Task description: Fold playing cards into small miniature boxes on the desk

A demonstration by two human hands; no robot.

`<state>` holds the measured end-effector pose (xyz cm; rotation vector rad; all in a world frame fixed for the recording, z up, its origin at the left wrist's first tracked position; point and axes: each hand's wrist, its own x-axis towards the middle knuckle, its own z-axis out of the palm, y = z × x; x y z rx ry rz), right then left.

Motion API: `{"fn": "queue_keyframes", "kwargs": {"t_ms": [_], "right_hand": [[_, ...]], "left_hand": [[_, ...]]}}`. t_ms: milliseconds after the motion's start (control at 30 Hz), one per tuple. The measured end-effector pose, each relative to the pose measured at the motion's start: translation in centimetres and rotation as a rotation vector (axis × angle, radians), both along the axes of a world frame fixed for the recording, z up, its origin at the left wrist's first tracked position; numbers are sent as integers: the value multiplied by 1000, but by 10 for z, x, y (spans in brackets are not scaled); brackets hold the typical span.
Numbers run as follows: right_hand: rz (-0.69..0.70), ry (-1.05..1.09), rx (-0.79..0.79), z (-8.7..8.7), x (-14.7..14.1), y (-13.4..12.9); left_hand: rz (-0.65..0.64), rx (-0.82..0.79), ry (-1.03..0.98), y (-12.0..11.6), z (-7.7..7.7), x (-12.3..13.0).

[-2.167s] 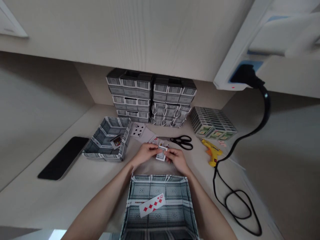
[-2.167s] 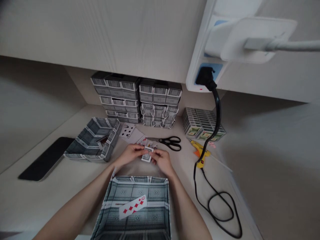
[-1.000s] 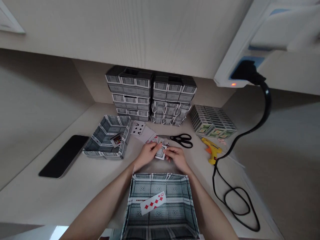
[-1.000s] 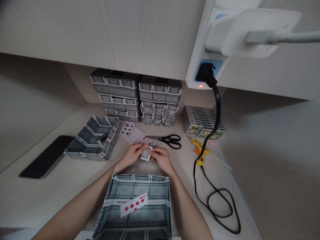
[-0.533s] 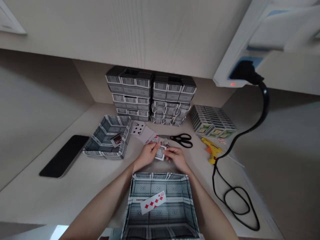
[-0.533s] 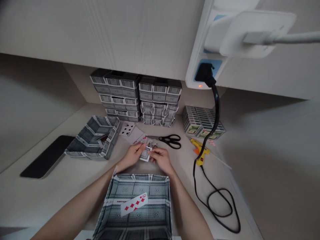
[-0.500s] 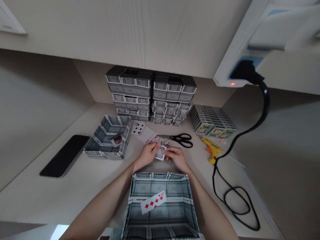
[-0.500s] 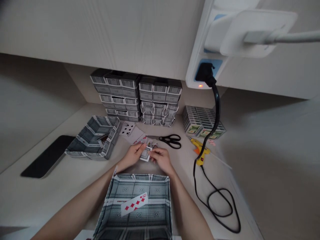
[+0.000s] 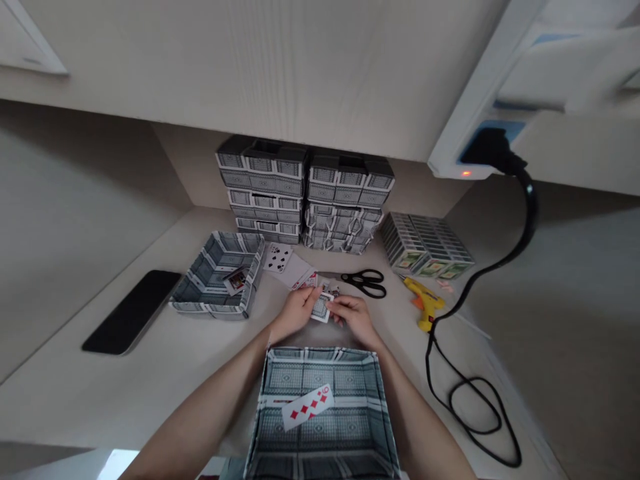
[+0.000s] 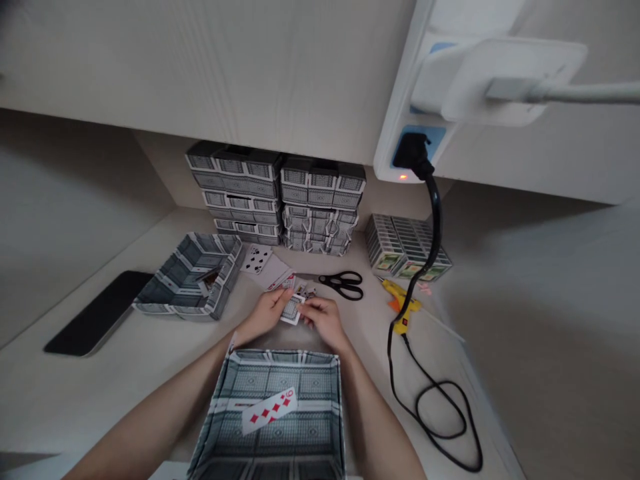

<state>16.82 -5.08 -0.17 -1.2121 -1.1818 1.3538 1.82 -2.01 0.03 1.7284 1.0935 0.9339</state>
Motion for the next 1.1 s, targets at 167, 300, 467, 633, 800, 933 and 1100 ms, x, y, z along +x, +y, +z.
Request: {"fn": "queue_keyframes", "kwargs": {"t_ms": [167,300,467,633,800,933,1100], "right_hand": [[-10,-12,-15,0,0,0],[-29,5,-3,1,1,0],[-48,15,7,0,3,-1],[-39,-6,7,0,3,-1],[-54,21,5,0,3,-2],[-77,36,14,1,4,-2],[-73,16,9,2,5,-1]], "left_hand": [[13,-14,-11,2,-1,-1],[-14,-50,-50,1,0,-3],[-80,-63,-41,1,0,-4],[-92,-47,-10,2,-2,-5],[-75,-61,-26,0,1,-5],[-129,-106,-41,-1,3,-6],[-163,-161,-58,1,-2,-7]]}}
